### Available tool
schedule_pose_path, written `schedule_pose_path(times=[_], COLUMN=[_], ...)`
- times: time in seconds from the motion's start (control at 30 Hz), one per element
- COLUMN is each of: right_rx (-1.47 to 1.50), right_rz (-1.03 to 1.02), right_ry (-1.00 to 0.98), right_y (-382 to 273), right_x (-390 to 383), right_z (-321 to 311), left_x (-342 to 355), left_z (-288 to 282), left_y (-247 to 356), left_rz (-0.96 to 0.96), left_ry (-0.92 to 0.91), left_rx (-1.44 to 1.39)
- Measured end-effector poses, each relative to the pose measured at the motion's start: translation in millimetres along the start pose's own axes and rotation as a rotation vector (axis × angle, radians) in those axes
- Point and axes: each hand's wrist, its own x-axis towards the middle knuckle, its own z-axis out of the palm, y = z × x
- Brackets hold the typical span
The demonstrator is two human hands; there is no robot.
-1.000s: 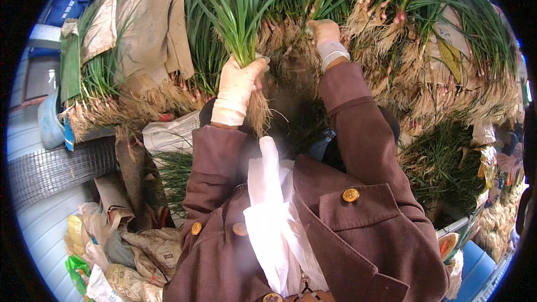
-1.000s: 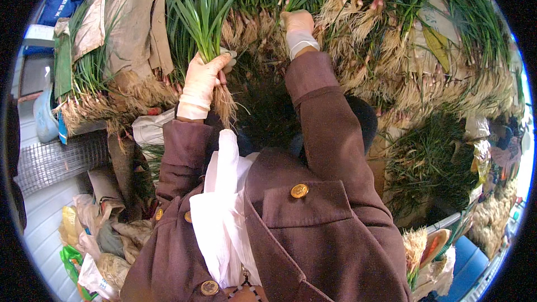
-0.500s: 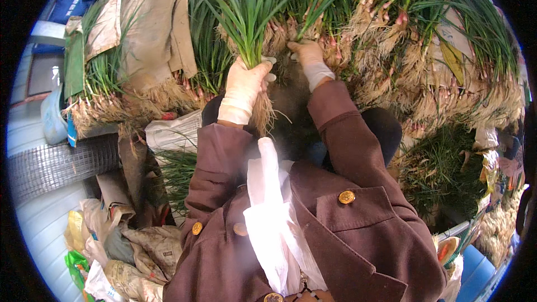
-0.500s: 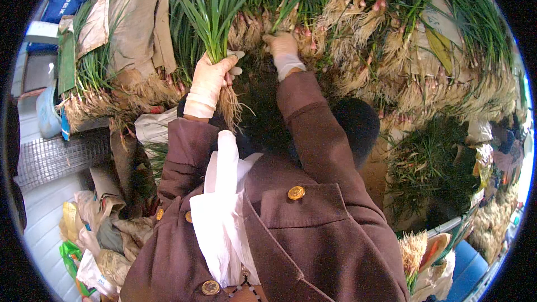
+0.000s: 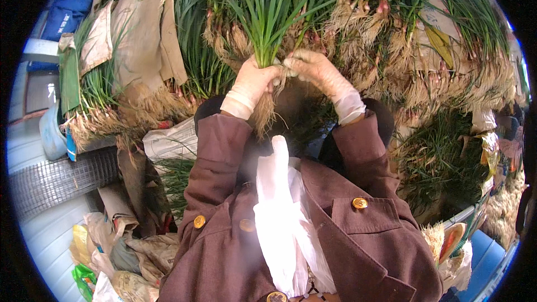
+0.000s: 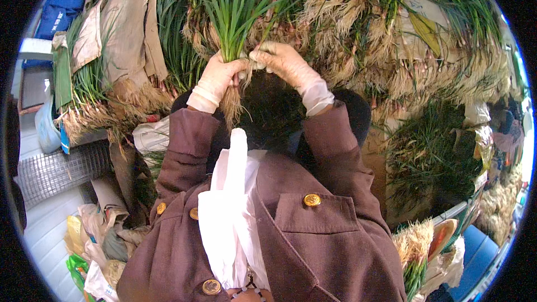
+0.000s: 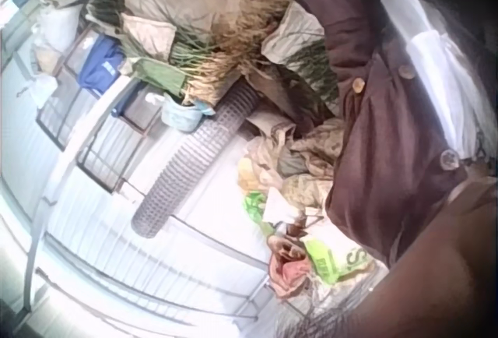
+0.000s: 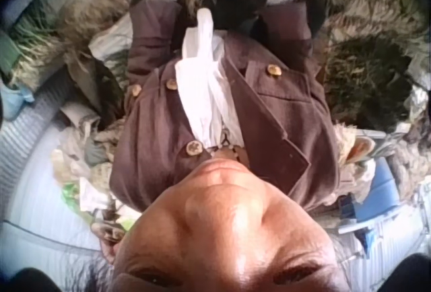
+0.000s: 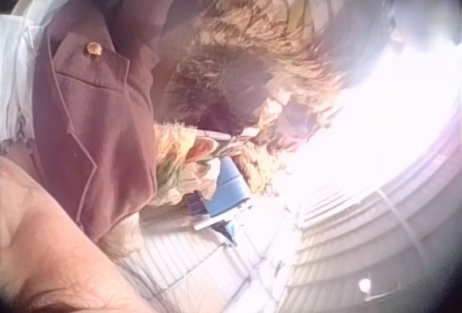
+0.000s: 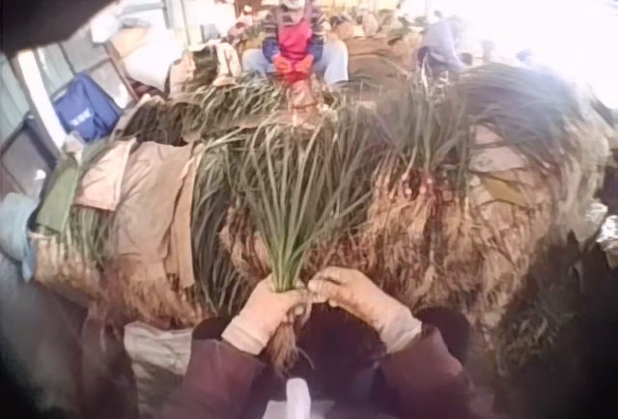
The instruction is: The person sits on the floor and cleans bundles of green onions by hand, removing roots and outer layers. The cleaned onions are placed into a pile on the floor.
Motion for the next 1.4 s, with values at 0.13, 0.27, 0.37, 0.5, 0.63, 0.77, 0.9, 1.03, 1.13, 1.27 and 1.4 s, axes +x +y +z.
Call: schedule_pose_path(times=[0.13, 0.27, 0.37, 0.5, 0.63, 0.77, 0.9, 1.03, 1.13, 1.27, 1.4], right_rx=[-0.177, -1.070, -0.614, 0.503, 0.805, 0.624, 0.250, -0.092, -0.117, -0.146, -0.091], right_rz=[-0.200, -0.006, -0.382, -0.187, -0.177, -0.214, -0.140, -0.141, -0.285, -0.424, -0.367], right_ry=[0.074, -0.353, 0.177, -0.013, -0.282, -0.125, -0.005, 0.265, 0.277, 0.145, -0.054], right_y=[30, 47, 68, 27, 36, 40, 21, 29, 34, 8, 8], right_x=[-18, -56, -38, -16, 5, 3, -13, -36, -37, -24, -16], right_z=[-22, -23, -32, -1, 22, 34, 38, 3, -3, 22, 36], left_x=[-11, -27, -30, -44, -52, -66, -62, -63, -66, -69, -72], left_z=[-16, -25, -25, -20, -26, -14, -7, -21, -24, -20, -21], left_y=[0, 4, 2, -6, -8, 6, -8, -12, -15, -16, -13], left_rz=[0.009, 0.040, 0.054, 0.033, -0.037, -0.031, 0.027, 0.046, 0.050, 0.013, -0.009], left_ry=[0.015, 0.002, -0.087, -0.145, -0.199, -0.031, -0.006, -0.019, -0.079, -0.130, -0.105], left_rx=[0.011, 0.011, -0.026, -0.145, -0.161, -0.168, -0.256, -0.240, -0.330, -0.325, -0.389])
